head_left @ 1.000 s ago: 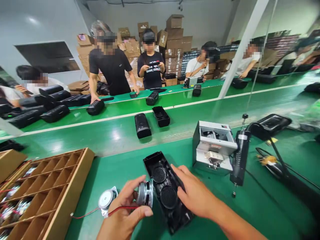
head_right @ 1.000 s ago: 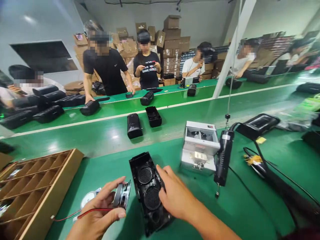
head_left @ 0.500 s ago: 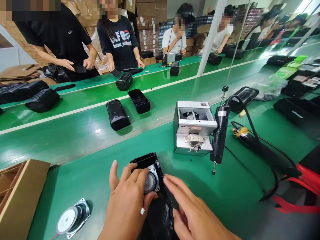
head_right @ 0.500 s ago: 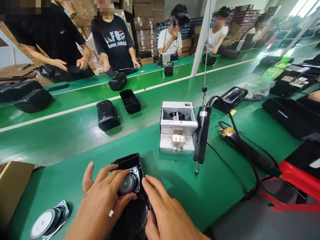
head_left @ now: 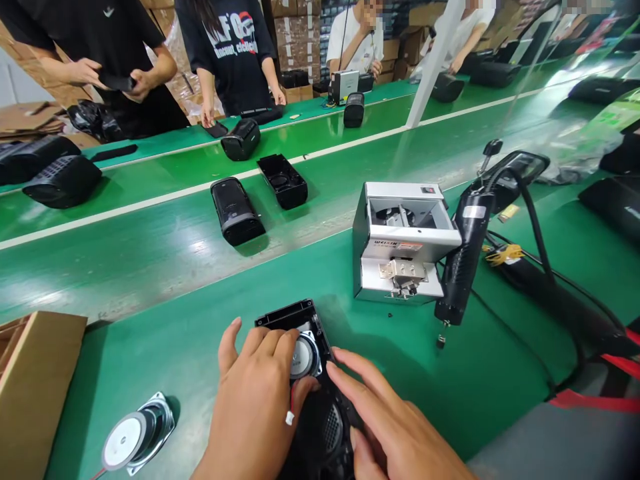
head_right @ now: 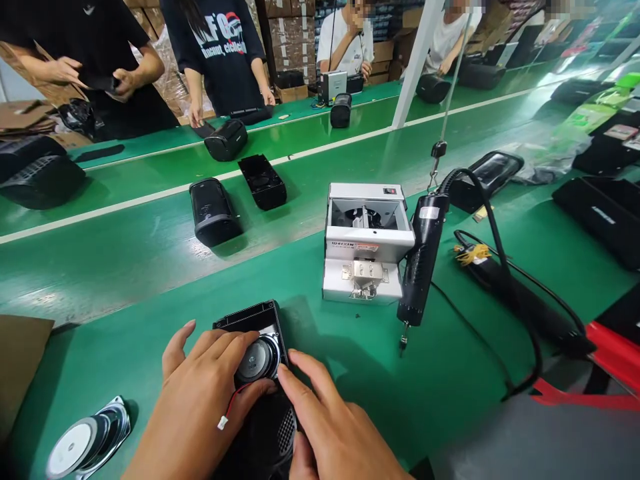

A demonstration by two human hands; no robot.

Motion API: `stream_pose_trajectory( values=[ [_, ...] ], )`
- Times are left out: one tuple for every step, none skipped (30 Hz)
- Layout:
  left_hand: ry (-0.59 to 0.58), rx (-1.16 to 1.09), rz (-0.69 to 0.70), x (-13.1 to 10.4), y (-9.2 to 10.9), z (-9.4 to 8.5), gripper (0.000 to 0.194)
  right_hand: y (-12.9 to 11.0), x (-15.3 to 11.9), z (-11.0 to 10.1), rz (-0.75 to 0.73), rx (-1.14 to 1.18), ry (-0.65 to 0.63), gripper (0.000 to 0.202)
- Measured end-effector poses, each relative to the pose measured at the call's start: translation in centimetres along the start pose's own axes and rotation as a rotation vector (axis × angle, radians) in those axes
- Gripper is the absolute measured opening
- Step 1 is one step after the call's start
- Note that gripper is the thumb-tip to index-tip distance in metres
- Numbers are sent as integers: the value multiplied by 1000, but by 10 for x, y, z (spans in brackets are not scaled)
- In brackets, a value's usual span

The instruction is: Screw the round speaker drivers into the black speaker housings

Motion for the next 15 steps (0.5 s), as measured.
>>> stream_pose_trajectory(
  values=[
    [0,-7,-1,0,0,0,40,0,1,-1,-1,-1,2,92],
    [-3,-11,-3,0,-1,0,40,-1,1,-1,-3,-4,4,92],
    [-9,-14,-5,0,0,1,39,-1,2,-2,-6,-8,6,91],
    [-14,-14,-8,0,0,1,39,-1,2,-2,-8,-13,11,91],
    [-20,-11,-15,1,0,1,39,-1,3,-3,-10,-19,19,90],
    [-32,-9,-21,1,0,2,40,-2,3,-3,-10,-22,26,89],
    [-46,-9,-35,2,0,4,40,-2,3,-3,-8,-25,33,88],
    [-69,-18,-56,2,-1,6,40,-3,2,-3,-5,-25,41,88],
    [-93,-36,-81,2,-3,9,41,-5,2,-3,-7,-23,46,88],
    [-116,-60,-107,2,-6,12,41,-7,1,-3,-19,-14,47,88],
    [-133,-85,-130,1,-8,15,42,-10,-1,-4,-34,5,51,87],
    [-145,-108,-146,-1,-10,17,43,-13,-2,-9,-51,31,76,84],
    [-155,-121,-156,-2,-12,20,44,-13,-3,-20,-71,51,145,80],
    [-164,-124,-161,-3,-14,22,45,-10,-6,-40,-88,47,272,74],
    [-173,-116,-169,-4,-16,24,45,-4,-11,-67,-96,7,461,67]
  ],
)
Point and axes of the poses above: each hand's wrist, its own x-axis towards the middle knuckle, its own z-axis out of the palm, y = z × x, the point moved 10 cm from there along x, towards the middle knuckle, and after that the axes turned 2 degrees about y, right-handed, at the moved point
